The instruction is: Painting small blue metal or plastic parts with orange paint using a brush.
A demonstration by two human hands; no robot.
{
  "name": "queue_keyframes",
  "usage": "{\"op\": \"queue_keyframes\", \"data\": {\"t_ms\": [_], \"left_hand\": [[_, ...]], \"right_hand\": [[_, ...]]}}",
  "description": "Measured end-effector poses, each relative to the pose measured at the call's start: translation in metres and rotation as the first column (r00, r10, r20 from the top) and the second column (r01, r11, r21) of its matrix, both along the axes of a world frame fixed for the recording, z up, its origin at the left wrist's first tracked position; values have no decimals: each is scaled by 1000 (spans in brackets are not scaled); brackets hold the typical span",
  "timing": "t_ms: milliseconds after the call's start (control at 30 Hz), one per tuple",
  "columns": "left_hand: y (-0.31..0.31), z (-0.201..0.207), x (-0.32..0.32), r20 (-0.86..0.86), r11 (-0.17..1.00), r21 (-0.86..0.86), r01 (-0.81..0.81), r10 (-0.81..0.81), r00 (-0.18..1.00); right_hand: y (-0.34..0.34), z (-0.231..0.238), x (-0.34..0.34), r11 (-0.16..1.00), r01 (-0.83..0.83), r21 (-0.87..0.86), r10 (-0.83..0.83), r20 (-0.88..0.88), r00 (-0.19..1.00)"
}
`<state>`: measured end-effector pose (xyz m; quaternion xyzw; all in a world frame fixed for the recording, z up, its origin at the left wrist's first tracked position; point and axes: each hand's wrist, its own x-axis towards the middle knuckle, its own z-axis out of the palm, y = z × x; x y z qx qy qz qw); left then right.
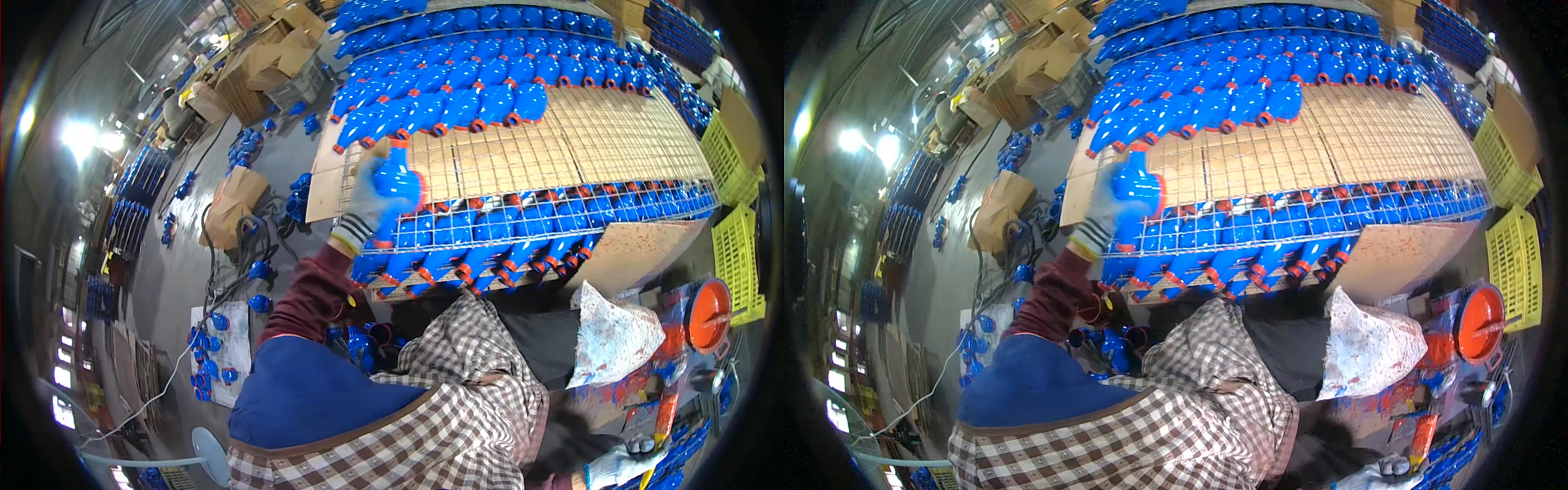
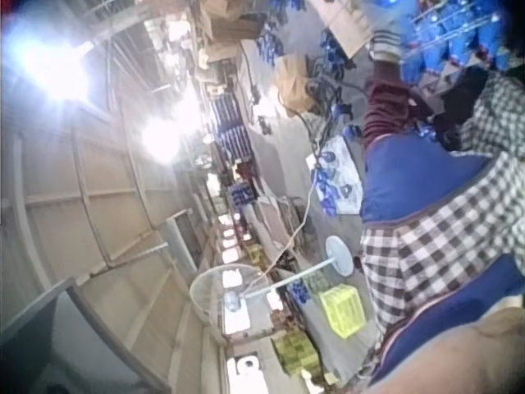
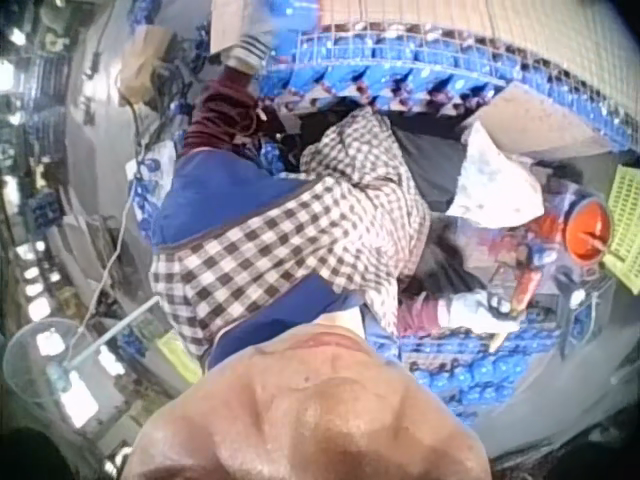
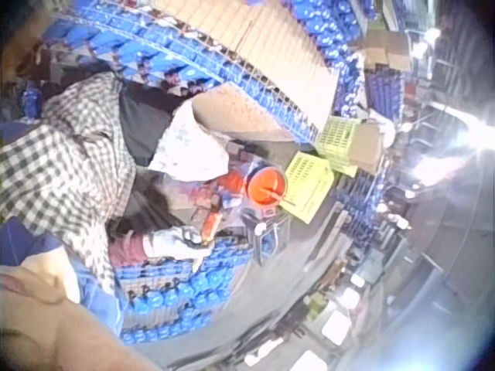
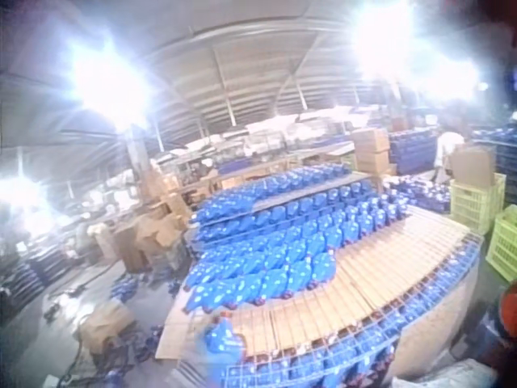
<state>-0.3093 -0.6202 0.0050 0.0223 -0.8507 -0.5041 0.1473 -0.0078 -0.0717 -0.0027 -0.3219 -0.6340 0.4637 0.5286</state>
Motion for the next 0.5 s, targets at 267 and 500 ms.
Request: {"op": "queue_keyframes", "data": {"t_ms": [267, 500], "left_hand": [[-92, 39, -27, 222, 668, -741, -68, 339, 914], [-111, 24, -62, 260, 636, -772, 8, 304, 916]], "right_hand": [[4, 32, -6, 808, 48, 587, -289, 325, 900], [-3, 51, -43, 938, 200, 282, -192, -55, 980]]}}
